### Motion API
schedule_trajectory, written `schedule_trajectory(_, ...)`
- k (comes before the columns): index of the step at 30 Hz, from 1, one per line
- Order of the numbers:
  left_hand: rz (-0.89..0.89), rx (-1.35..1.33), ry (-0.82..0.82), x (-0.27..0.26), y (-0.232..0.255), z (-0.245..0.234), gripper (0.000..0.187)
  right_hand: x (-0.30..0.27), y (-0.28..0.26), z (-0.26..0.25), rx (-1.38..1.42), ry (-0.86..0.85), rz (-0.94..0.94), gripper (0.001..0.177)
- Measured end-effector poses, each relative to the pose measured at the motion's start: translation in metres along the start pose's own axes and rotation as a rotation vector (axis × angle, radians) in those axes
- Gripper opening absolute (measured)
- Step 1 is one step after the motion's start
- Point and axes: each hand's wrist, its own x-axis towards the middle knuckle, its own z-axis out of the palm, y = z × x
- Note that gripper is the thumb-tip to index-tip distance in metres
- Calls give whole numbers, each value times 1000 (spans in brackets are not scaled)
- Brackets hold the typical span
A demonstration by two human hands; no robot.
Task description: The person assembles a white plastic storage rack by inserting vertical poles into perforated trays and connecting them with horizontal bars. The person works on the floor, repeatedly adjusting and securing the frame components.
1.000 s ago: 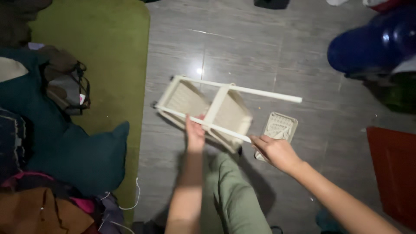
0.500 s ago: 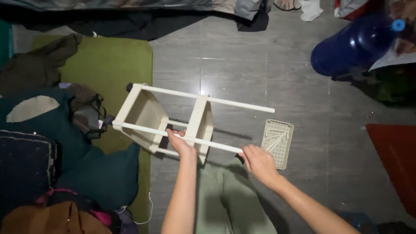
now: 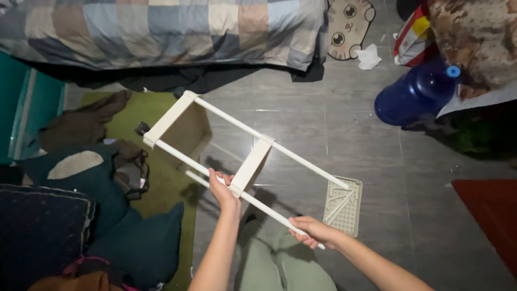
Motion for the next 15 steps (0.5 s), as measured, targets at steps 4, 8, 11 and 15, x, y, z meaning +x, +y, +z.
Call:
schedule_trajectory(4, 52, -31, -18, -7, -6, 0, 41, -14, -5, -3, -112, 66, -139, 43)
schedule_trajectory(8, -96, -121, 63, -9, -9, -9, 36, -42, -11, 12, -909, 722, -468, 35)
schedule_trajectory(11, -148, -193, 114, -10, -13, -10, 39, -58, -30, 28, -1029, 1019, -634, 23)
schedule_trajectory(15, -107, -249, 167, -7, -15, -12, 41, -74, -50, 54, -1126, 1121, -1086, 36)
